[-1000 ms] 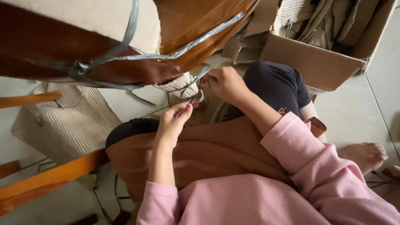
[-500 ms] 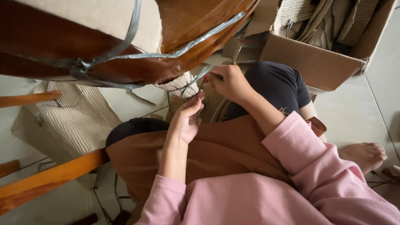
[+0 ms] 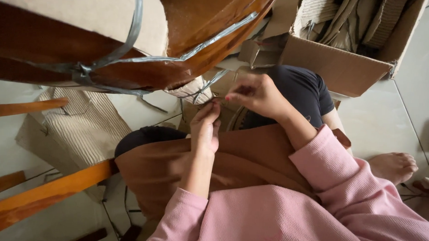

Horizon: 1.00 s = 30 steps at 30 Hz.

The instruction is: Wrapping wooden chair legs with protective cardboard and securing them with ties.

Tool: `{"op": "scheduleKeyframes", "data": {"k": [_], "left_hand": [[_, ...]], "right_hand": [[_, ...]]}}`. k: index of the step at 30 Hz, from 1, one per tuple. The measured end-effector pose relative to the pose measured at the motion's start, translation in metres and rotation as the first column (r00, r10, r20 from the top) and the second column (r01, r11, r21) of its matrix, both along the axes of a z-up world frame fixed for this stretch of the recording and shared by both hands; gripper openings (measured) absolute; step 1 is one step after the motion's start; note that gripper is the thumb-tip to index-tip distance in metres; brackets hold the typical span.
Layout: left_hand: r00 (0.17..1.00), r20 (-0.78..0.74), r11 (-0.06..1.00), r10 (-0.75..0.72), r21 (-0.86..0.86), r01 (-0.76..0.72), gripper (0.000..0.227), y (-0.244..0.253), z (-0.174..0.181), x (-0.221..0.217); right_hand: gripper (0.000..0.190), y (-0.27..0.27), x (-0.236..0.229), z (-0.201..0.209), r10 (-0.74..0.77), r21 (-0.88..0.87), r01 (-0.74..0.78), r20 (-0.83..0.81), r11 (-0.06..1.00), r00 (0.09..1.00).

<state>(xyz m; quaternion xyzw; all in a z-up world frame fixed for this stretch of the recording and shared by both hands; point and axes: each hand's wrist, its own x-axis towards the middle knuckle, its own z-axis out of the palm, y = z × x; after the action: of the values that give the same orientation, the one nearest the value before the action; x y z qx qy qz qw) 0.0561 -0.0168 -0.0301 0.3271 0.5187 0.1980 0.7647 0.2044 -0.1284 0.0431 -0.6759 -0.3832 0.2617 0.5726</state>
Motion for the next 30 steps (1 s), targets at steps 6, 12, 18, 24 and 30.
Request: {"op": "scheduleKeyframes", "data": {"k": [6,12,18,24,30], "left_hand": [[1.0,-0.019,1.0,-0.007,0.001,0.007,0.019,-0.003,0.015,0.002],[0.995,0.102,1.0,0.023,-0.005,-0.022,0.015,-0.001,0.03,0.006],[0.992,0.128,0.999,-0.004,0.033,0.0,0.014,0.0,0.011,0.001],[0.986,0.163,0.998,-0.026,0.06,0.017,0.007,0.002,0.003,-0.003],[0.979,0.201,0.996,-0.044,0.089,0.026,0.008,0.003,0.012,-0.006]], "right_hand": [[0.003,-0.011,-0.01,0.01,0.064,-0.016,-0.062,0.127,0.998,0.99],[0.007,-0.011,-0.016,0.02,0.12,-0.108,-0.084,0.39,0.991,0.913],[0.01,-0.006,-0.009,0.004,-0.122,0.041,0.115,0.328,0.993,0.937],[0.029,0.016,-0.024,0.014,-0.027,0.026,0.021,0.282,0.999,0.959],[0.014,0.019,-0.023,-0.013,-0.029,-0.027,0.039,0.285,0.999,0.958]]}}
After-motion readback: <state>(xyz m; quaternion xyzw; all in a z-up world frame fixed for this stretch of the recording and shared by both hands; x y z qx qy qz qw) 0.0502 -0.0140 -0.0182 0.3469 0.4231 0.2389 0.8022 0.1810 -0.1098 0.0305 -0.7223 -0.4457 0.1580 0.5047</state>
